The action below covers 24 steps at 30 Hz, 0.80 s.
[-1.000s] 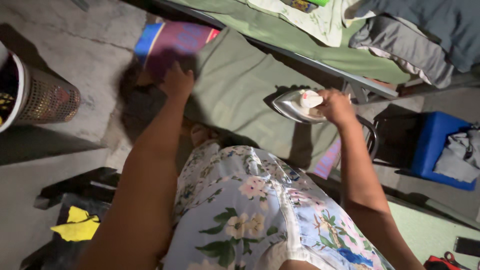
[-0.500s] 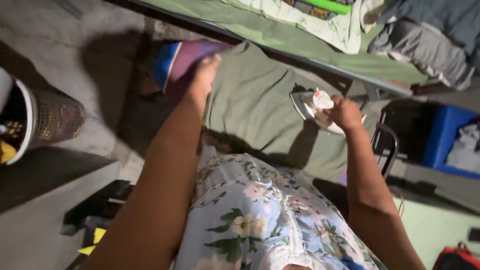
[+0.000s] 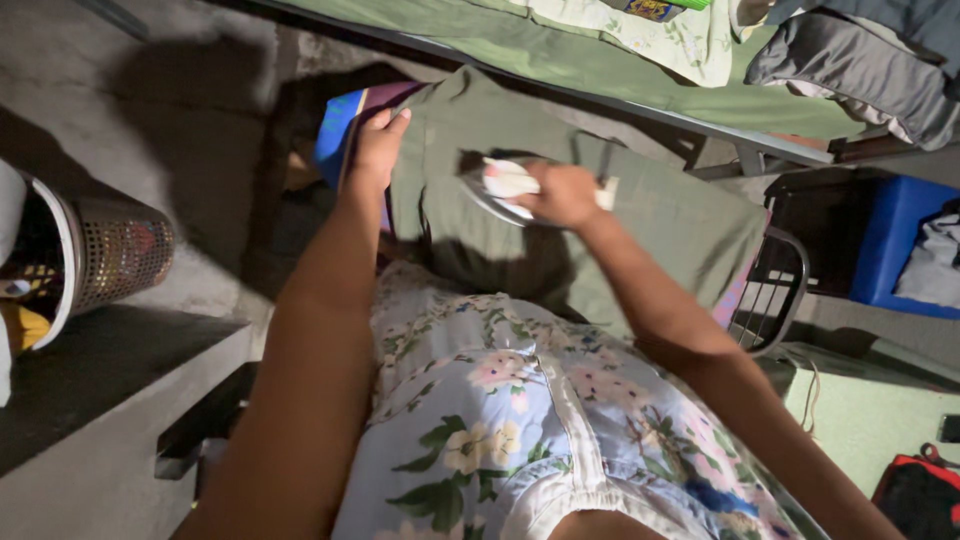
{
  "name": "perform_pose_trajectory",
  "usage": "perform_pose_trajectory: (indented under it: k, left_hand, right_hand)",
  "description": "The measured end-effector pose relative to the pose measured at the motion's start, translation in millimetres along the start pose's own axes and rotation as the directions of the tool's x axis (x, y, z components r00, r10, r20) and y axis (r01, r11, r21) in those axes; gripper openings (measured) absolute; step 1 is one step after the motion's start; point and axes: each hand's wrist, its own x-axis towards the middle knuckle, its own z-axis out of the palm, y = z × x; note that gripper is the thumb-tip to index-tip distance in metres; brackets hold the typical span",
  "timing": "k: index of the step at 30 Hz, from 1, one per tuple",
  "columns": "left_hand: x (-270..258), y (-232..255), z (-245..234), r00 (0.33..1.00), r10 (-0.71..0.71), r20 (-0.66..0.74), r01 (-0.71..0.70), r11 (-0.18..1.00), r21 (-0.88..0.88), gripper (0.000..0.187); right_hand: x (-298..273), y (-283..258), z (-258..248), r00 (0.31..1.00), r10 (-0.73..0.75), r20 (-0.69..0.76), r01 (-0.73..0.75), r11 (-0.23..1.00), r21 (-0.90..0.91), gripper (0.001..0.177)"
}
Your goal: The person irons a green shirt on an ironing board, moving the iron over the fabric and folding the garment.
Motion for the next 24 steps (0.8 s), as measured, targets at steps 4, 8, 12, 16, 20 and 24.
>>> perform_pose_trajectory:
  k: [4, 8, 12, 16, 20, 24]
  left_hand:
    - [-11.5, -16.2, -12.6, 0.990, 0.032, -0.136, -0.007, 0.984, 0.177, 0.036]
    - [-27.0, -41.1, -29.1, 0.976, 0.011, -0.218, 0.057, 0.951, 0.304, 0.044]
    - [-81.5, -19.0, -25.5, 0.994, 0.086, -0.064, -0.026, 0.773, 0.634, 0.059]
    - [-133.5, 27.9, -11.1, 0.984, 0.145, 0.102, -0.169, 0.584, 0.794, 0.065]
    - [-148.1, 11.6, 10.5, 0.983, 0.145, 0.115, -0.174, 0.505, 0.846, 0.061]
    - [-134.8, -35.5, 26.2, 0.964, 0.169, 0.204, -0.264, 0.643, 0.718, 0.046]
  right_hand:
    - [32.8, -60.9, 8.1, 0.999, 0.019, 0.040, -0.021, 0.999, 0.048, 0.045]
    - [25.9, -62.8, -2.1, 0.996, 0.066, 0.063, -0.067, 0.998, 0.014, 0.048]
    - [-8.6, -13.0, -12.6, 0.981, 0.193, 0.002, -0.192, 0.976, 0.107, 0.052]
    - [-50.5, 55.2, -21.0, 0.964, 0.248, -0.093, -0.251, 0.968, -0.015, 0.055]
    - [-90.0, 76.0, -33.3, 0.929, 0.352, -0.117, -0.346, 0.936, 0.067, 0.054]
    - [-94.1, 73.2, -43.1, 0.915, 0.401, -0.040, -0.387, 0.901, 0.198, 0.046]
